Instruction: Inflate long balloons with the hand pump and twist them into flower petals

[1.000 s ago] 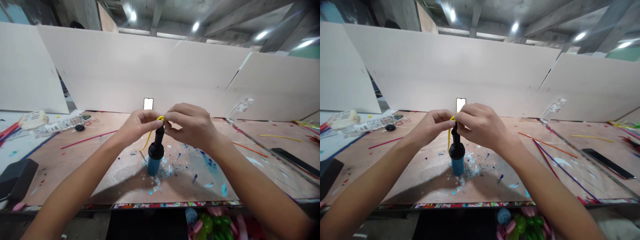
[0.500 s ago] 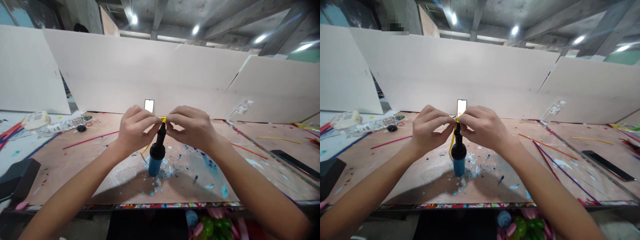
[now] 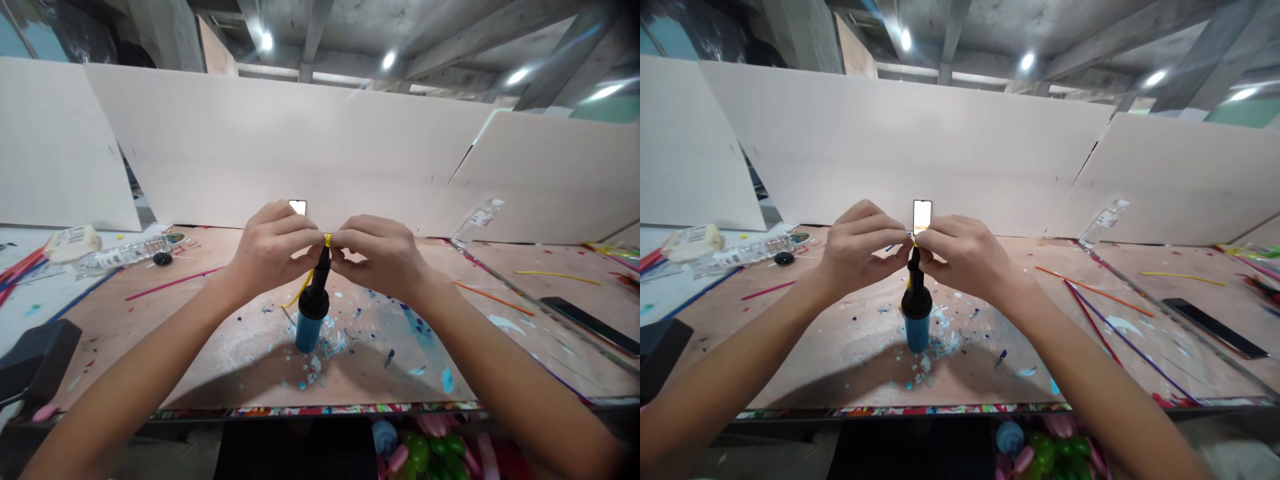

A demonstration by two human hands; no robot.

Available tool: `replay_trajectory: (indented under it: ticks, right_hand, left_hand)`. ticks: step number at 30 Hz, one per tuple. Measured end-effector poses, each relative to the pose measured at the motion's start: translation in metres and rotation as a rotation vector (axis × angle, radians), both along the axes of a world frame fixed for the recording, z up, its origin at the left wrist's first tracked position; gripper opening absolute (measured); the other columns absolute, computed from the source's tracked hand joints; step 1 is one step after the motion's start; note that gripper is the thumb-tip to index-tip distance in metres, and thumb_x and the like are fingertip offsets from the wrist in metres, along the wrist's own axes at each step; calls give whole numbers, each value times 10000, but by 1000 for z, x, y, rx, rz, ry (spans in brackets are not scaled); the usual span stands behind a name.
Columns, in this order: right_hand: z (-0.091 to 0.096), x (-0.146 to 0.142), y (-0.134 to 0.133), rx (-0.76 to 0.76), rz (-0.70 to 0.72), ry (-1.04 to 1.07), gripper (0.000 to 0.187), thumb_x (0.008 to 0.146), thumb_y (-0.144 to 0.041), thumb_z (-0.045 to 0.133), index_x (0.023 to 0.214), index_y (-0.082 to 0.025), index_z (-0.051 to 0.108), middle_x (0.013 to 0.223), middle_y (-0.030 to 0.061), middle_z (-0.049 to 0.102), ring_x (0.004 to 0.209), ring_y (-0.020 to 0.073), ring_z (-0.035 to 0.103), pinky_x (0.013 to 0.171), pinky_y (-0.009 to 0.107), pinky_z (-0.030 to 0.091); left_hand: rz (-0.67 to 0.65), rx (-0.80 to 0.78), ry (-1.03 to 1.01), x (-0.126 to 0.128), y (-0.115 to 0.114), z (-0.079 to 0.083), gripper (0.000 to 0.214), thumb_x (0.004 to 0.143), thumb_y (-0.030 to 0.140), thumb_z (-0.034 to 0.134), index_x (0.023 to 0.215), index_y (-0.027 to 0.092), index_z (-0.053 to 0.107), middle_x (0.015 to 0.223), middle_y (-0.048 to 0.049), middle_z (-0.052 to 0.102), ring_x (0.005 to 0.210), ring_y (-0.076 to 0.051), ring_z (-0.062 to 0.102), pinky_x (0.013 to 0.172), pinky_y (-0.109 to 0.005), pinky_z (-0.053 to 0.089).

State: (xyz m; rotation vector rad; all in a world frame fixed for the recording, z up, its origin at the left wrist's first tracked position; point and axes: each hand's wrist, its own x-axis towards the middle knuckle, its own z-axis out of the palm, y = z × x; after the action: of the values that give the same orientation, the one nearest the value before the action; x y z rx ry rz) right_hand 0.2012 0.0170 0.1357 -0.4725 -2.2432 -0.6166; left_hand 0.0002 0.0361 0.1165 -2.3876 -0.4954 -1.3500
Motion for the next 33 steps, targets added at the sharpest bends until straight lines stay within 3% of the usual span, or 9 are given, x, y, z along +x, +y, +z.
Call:
replay_trajectory:
  ticks: [9, 18, 22, 25, 29, 33]
  right_hand:
    - [0, -1, -3, 37, -37, -128, 137, 788, -93, 480, 731, -198, 547, 641, -11, 580, 588, 114, 493, 576, 245, 388]
    - [-5, -2, -15, 104, -120, -226, 194, 768, -103, 440, 604, -207, 445, 470, -57, 445, 435, 92, 373, 473, 264, 265]
    - [-8, 0, -16, 111, -161, -277, 173, 769, -117, 437, 634, -207, 498, 466, -53, 443, 434, 100, 363, 482, 270, 268]
    - [-9, 0, -13, 98, -161, -282, 165, 764, -109, 440, 650, -200, 516, 473, -51, 458, 439, 94, 376, 490, 265, 267]
    - [-10, 0, -9, 94, -127, -236, 163, 765, -98, 431, 672, -194, 524, 480, -56, 475, 451, 87, 413, 499, 258, 269]
    - [-14, -3, -8, 114, -119, -192, 156, 762, -94, 445, 675, -198, 523, 510, -60, 513, 465, 87, 454, 501, 253, 295]
  left_hand:
    - [-34, -36, 168, -4, 1, 3, 99, 804, 211, 554, 822, 239, 648, 797, -14, 683, 711, -164, 491, 696, -319, 381]
    - [17, -43, 291, -7, -13, 4, 150, 792, 153, 516, 811, 222, 647, 757, -14, 664, 716, -159, 503, 679, -303, 367]
    - [-35, -101, 312, -7, -14, 8, 151, 791, 139, 516, 791, 209, 650, 734, -17, 654, 687, -150, 512, 674, -297, 387]
    - [-113, -248, 219, -8, -13, 6, 134, 806, 177, 538, 821, 210, 667, 758, -23, 662, 712, -148, 546, 683, -290, 421]
    - [-211, -637, -73, -6, -15, -6, 205, 873, 309, 516, 949, 198, 670, 888, -51, 681, 808, -156, 597, 738, -295, 458]
    - [-481, -984, -236, 8, -14, -23, 349, 926, 430, 414, 1039, 193, 644, 982, -82, 662, 906, -179, 596, 809, -326, 461]
